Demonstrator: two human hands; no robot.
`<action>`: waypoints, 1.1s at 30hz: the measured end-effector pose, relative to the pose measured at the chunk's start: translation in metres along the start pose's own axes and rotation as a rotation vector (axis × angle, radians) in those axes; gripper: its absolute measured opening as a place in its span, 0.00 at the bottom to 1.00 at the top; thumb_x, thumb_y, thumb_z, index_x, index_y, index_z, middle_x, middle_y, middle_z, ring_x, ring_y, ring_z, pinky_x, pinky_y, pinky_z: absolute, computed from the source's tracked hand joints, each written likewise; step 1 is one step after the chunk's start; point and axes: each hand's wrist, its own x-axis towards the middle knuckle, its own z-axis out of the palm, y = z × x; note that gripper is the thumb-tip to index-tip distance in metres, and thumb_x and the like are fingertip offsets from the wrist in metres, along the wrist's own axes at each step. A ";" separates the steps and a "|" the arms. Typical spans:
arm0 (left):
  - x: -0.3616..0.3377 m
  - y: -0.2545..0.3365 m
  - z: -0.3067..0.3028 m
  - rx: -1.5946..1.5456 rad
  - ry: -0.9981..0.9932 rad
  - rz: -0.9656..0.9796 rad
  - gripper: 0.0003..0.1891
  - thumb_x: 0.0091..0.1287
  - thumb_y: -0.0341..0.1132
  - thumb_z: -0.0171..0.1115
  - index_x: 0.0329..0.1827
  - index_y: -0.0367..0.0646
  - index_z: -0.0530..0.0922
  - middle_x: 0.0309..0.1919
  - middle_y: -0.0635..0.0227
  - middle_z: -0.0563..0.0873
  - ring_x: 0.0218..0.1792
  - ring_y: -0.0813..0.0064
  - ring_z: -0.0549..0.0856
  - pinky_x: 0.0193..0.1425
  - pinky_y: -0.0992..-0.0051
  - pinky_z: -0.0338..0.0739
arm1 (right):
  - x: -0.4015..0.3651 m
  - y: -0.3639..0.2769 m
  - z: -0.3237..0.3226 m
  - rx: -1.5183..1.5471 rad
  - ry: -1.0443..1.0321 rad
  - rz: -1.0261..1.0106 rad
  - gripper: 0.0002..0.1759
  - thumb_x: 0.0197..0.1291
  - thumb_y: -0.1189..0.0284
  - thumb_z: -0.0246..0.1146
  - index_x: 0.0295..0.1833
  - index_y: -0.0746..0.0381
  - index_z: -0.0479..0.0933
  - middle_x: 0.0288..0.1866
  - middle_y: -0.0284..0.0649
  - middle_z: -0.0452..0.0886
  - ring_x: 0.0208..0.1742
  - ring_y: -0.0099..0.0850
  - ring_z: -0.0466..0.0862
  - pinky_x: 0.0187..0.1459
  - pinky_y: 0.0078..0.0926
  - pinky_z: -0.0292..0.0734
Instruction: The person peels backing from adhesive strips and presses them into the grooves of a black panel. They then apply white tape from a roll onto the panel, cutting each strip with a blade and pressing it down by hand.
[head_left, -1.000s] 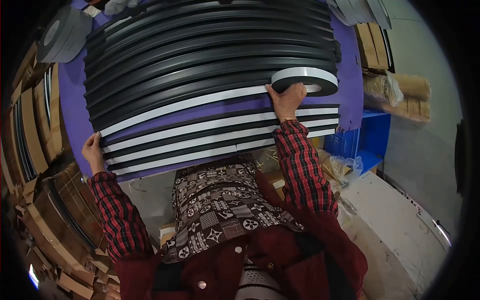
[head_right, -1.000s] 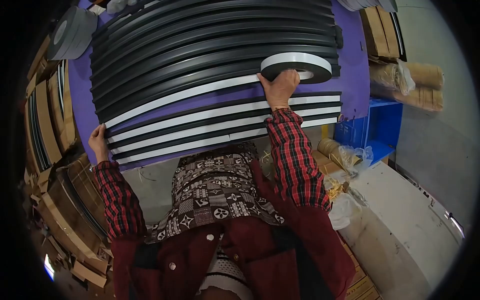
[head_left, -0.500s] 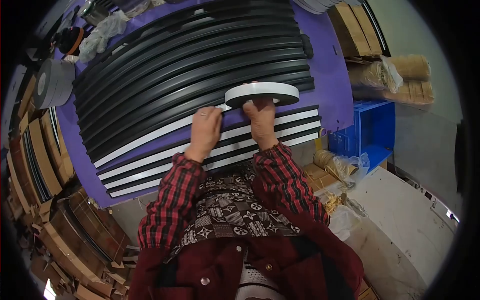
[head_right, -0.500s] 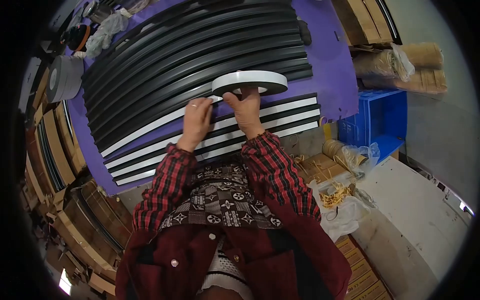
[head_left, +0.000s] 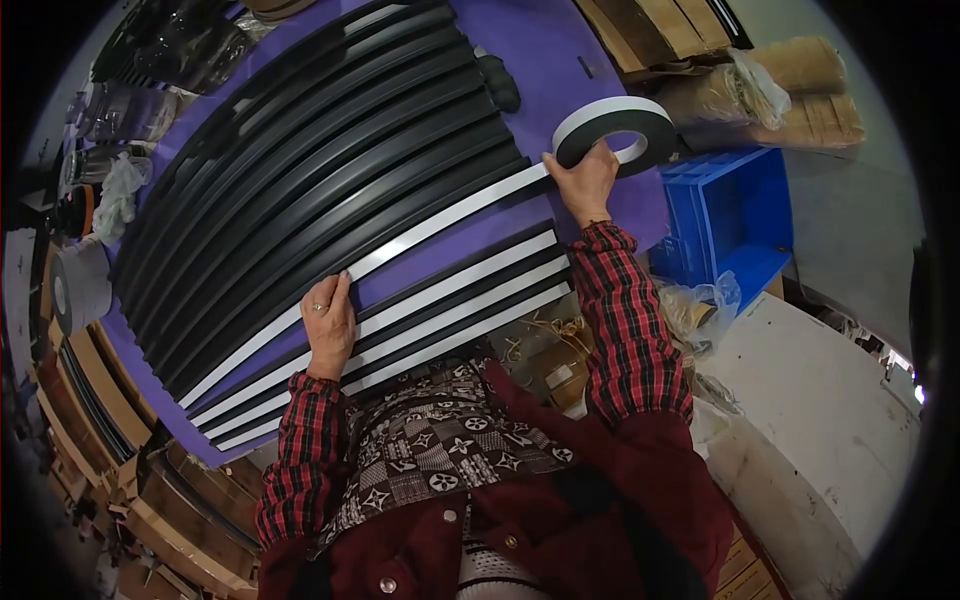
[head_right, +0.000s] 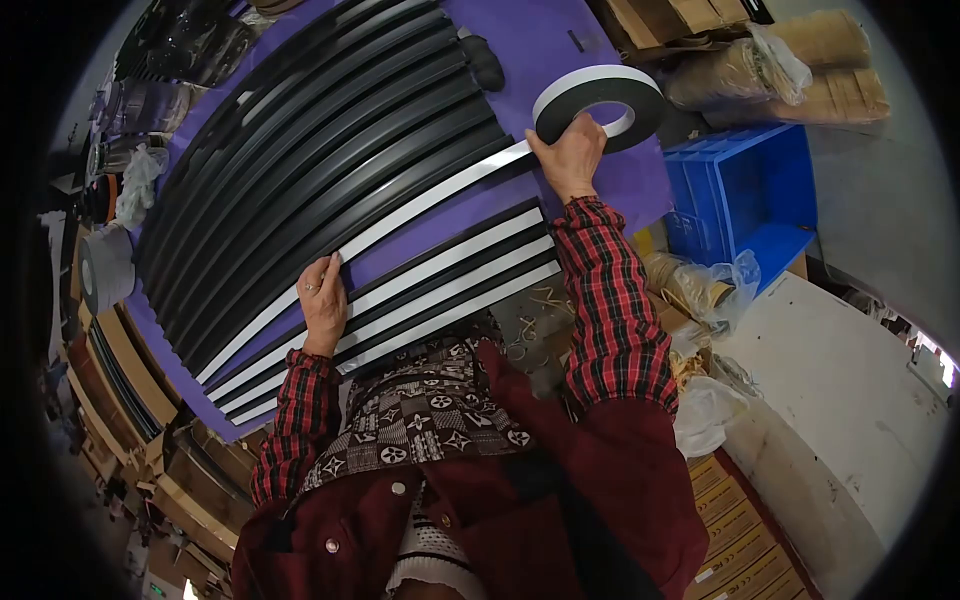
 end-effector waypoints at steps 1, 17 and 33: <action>0.000 0.000 0.000 0.010 0.004 0.003 0.22 0.48 0.19 0.56 0.49 0.42 0.73 0.40 0.65 0.74 0.42 0.66 0.74 0.46 0.69 0.67 | -0.002 -0.001 0.003 -0.062 0.014 -0.028 0.31 0.33 0.60 0.70 0.36 0.71 0.67 0.30 0.49 0.71 0.37 0.46 0.71 0.46 0.38 0.62; 0.123 0.083 0.047 -0.101 -0.037 0.322 0.16 0.53 0.33 0.53 0.47 0.45 0.71 0.42 0.65 0.71 0.44 0.68 0.71 0.48 0.70 0.64 | 0.084 -0.076 0.024 0.101 -0.038 -0.178 0.23 0.46 0.65 0.63 0.46 0.67 0.68 0.41 0.49 0.72 0.46 0.44 0.71 0.47 0.35 0.66; 0.126 0.087 0.078 0.096 -0.094 0.355 0.18 0.58 0.38 0.54 0.53 0.56 0.68 0.50 0.67 0.66 0.48 0.70 0.69 0.52 0.71 0.62 | 0.030 -0.011 -0.027 0.294 -0.066 0.235 0.20 0.40 0.67 0.66 0.38 0.66 0.72 0.32 0.45 0.77 0.36 0.39 0.78 0.38 0.31 0.70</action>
